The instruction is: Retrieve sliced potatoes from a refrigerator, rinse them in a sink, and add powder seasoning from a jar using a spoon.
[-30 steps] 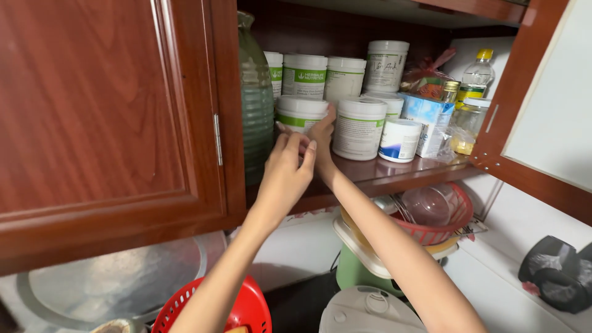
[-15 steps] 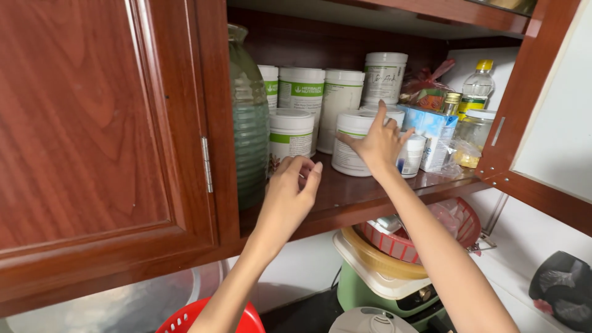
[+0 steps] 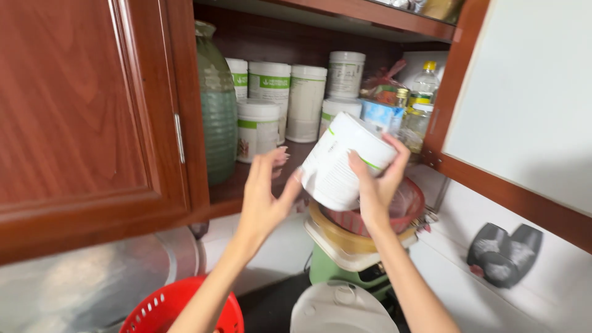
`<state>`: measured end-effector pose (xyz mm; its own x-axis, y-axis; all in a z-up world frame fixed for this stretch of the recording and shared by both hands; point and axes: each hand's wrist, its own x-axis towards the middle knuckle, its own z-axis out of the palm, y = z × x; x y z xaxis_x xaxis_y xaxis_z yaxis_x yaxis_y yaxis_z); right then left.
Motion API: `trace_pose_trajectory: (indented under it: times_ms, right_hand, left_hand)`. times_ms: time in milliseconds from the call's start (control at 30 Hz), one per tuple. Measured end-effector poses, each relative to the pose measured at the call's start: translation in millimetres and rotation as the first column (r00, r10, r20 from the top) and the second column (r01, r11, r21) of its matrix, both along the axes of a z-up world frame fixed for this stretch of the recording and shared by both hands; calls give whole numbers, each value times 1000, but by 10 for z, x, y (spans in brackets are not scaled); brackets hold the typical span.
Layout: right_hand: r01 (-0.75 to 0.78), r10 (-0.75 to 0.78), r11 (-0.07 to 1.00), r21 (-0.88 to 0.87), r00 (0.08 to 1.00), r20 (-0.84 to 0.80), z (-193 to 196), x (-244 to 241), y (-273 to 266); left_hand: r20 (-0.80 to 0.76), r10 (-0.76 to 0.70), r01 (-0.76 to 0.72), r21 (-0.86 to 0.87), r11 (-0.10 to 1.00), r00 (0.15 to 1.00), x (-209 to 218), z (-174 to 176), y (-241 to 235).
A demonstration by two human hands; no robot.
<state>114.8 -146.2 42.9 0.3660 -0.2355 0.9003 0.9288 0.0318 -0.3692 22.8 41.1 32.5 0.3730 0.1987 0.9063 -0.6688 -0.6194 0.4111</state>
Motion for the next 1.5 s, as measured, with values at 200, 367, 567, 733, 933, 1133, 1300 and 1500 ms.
trace_pose_trajectory:
  times_ms: [200, 367, 567, 733, 933, 1133, 1300, 1500]
  right_hand:
    - [-154, 166, 984, 88, 974, -155, -718, -1095, -464]
    - [-284, 265, 959, -5, 903, -338, -1258, -1532, -1254]
    - [-272, -47, 870, -411, 784, -619, -1606, -2307, -1472]
    - [-167, -206, 833, -527, 791, -576, -2128, -2602, -1607]
    - [-189, -218, 815, -547, 775, -593, -2546, -2841, -1836]
    - [-205, -207, 487, -849, 918, -339, -2276, -3042, -1870]
    - [-321, -268, 247, -914, 884, -383, -2200, -3121, -2032]
    - [-212, -106, -172, -962, 975, -196, -2263, -3165, -2114]
  left_hand:
    - [-174, -752, 620, -467, 631, 635, -543, -862, -854]
    - [126, -925, 428, -903, 43, 360, -1002, -1378, -1268]
    - [117, -973, 449, -894, -15, 201, -1288, -2395, -1509]
    - [136, -978, 175, -979, -108, 158, -1656, -3002, -1718]
    - [81, -993, 35, -996, -78, 81, -1825, -3390, -1823]
    - [369, -917, -36, -929, -368, -150, -2098, -3593, -1933]
    - [339, -934, -236, -922, -306, -114, -2030, -3793, -1759]
    - [173, -906, -107, -984, -143, -386, -1967, -4067, -1640]
